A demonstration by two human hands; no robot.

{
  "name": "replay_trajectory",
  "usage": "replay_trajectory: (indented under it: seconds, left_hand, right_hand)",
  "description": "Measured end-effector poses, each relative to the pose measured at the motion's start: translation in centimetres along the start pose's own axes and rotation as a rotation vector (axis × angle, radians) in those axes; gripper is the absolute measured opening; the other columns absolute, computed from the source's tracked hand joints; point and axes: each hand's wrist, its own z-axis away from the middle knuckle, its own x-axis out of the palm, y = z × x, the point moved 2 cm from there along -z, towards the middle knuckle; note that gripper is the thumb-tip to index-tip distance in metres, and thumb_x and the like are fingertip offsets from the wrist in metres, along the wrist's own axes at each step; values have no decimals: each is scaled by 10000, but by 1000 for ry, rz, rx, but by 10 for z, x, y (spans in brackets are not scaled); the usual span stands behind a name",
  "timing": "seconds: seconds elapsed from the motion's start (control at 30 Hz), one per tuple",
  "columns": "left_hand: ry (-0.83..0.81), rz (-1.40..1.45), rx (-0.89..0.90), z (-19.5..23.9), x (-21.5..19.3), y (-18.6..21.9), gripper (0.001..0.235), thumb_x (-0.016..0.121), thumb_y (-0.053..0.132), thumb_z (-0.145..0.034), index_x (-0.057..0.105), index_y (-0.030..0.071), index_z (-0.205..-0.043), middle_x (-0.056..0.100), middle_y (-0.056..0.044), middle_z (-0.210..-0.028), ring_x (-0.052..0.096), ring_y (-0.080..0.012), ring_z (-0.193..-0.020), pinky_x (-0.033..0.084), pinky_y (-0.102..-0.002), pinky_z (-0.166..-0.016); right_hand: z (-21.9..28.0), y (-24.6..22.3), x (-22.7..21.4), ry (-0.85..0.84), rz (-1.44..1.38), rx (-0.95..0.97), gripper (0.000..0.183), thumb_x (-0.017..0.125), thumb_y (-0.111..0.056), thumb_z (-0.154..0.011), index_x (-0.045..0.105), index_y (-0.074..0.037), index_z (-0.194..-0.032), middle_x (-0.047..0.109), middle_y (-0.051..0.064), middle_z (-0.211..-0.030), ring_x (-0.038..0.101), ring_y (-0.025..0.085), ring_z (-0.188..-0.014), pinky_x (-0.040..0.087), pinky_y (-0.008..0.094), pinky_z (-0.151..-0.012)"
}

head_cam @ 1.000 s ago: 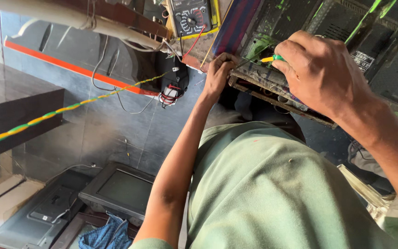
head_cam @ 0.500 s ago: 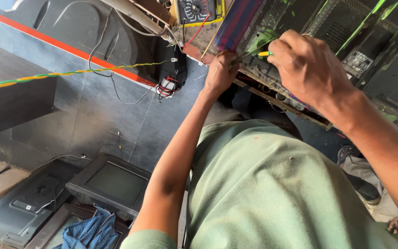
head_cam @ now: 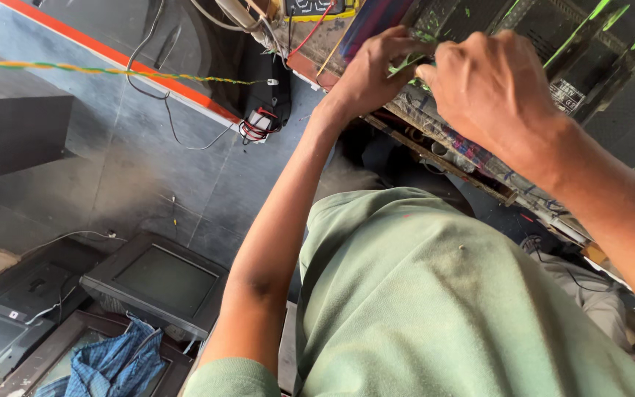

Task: The person uses a screwdriver to remove screws from the back panel of a television set. They then open a drawer, retrieve a small component, and place it back inside the television chassis before closing the drawer.

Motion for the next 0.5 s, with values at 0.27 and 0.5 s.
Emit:
replay_trajectory:
  seconds: [0.27,0.5]
  left_hand:
    - [-75,15,101,2,-1,13,283,750,-73,-794,687,-44,-1069,658,-178,-1162,673,-361,-1057,574,-398,-846]
    - [-21,30,96,0,3,4,239,828,-21,-766,708,-34,-973,700,-168,-1140,708,-338,-1005,599,-377,-823]
  right_hand:
    - [0,-7,-7,206,22,-349,80,643,-20,-935,721,-34,-921,622,128,-901,692,251,-901,607,366,-793]
    - [-5,-13,-24,161,-39,-354,169,699,-133,-834,732,-9,-944,642,161,-961,690,302,-891,605,397,-770]
